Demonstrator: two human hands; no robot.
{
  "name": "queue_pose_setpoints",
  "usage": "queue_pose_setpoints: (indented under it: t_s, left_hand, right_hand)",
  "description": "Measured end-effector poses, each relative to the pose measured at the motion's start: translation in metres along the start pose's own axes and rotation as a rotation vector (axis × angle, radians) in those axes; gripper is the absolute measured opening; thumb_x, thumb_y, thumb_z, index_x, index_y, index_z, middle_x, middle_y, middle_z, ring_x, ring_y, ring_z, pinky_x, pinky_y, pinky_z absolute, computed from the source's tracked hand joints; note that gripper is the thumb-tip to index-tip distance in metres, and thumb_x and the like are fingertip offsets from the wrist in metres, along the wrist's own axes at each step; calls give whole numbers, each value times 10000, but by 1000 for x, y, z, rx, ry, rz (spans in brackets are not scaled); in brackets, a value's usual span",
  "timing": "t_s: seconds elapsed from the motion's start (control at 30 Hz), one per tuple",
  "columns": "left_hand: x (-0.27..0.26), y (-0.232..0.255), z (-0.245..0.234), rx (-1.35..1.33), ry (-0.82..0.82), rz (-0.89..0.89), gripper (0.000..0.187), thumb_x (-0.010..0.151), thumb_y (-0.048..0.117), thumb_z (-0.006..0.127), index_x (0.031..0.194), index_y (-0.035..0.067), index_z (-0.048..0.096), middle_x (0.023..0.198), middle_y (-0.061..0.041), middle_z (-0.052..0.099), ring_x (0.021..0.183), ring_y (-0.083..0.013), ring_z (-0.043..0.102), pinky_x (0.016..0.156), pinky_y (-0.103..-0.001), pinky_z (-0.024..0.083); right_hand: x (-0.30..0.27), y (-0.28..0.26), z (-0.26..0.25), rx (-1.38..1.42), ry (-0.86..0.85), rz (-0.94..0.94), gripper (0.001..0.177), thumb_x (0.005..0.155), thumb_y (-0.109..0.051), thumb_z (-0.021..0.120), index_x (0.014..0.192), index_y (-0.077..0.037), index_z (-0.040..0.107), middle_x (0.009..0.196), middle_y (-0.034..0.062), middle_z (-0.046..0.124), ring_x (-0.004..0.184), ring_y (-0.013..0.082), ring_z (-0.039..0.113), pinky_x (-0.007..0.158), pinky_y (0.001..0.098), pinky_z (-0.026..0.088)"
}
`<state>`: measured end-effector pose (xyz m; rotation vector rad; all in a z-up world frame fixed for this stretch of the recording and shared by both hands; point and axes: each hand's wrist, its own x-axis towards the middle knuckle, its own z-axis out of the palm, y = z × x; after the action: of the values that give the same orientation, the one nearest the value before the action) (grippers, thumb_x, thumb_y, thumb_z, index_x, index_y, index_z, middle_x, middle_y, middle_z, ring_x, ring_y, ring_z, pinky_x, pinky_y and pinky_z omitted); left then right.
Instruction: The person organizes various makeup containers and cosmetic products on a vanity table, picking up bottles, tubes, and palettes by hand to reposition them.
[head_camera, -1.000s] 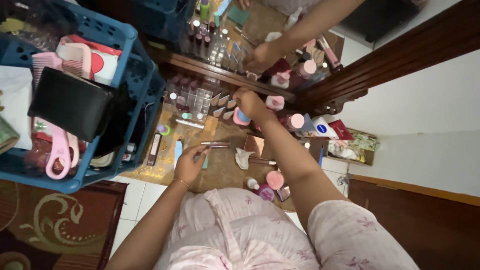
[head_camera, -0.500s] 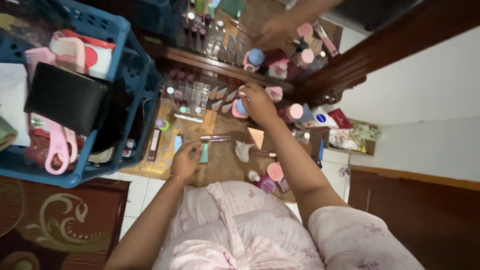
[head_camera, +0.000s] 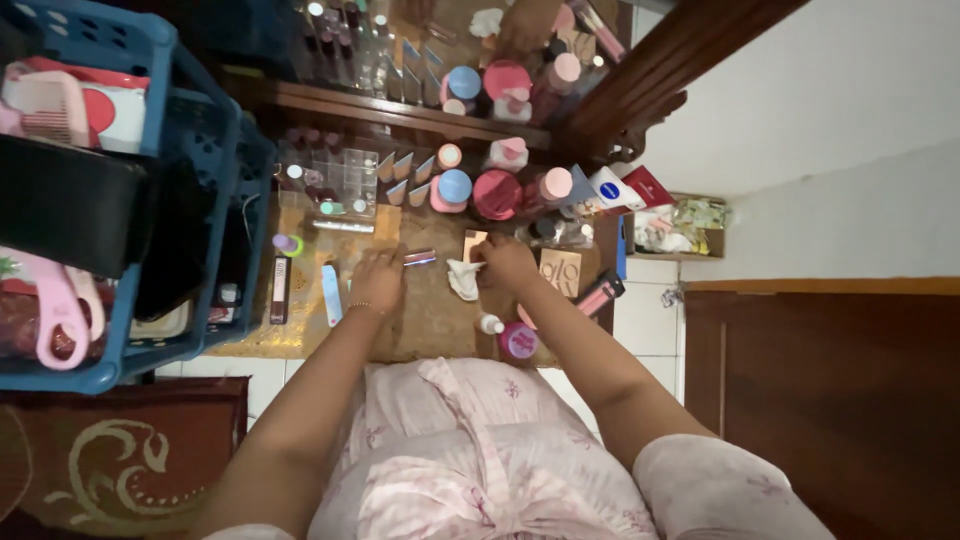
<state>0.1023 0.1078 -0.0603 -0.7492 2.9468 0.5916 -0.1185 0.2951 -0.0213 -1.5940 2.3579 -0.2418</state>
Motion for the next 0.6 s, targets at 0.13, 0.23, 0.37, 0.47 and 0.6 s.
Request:
queue_pose_setpoints:
  t_s: [0.13,0.23,0.37,0.47,0.6]
  left_hand:
    - [10,-5,11,92,-69,-42,451,945,134,494,1379,165,613,1206,-95,681,1109,-321,640,923,-447,504]
    - [9,-7,11,109,-49,11,387,958,124,517,1323,149,644,1193,-94,691,1122,-292,661,964,-442,513]
    - [11,-9,9,83,-34,61,404,897,95,540,1289,90,637,1156,-139,683,1065,-333,662,894,-453,530]
    - [12,-9,1,65,-127,19,277,937,91,540,1187,72,658,1181,-150,678,1113,-332,656,932,-442,543]
    - [-3,-2,-17,-7,34,-30,247,899,77,551,1115,33,662,1156,-178,673,1109,-364,644,894,-451,542]
  right_hand:
    - [2,8,26,22,28,40,388,667,-195,824,1033,-207,695,1077,124,656,1028,352,663,846,474,543]
    - [5,8,33,35,62,51,402,718,-135,783,1100,-188,668,1089,135,650,1045,369,654,864,482,538]
    - [12,-9,5,36,-41,61,497,689,-154,789,1155,-132,618,1088,182,620,1017,405,628,825,513,515]
    - [13,-36,-17,74,-49,56,365,755,-167,752,1096,-153,623,1122,154,628,1047,380,635,842,510,515]
    - [28,-55,-11,175,-27,117,264,954,-236,685,1182,-123,613,1155,205,590,1028,421,600,827,544,494]
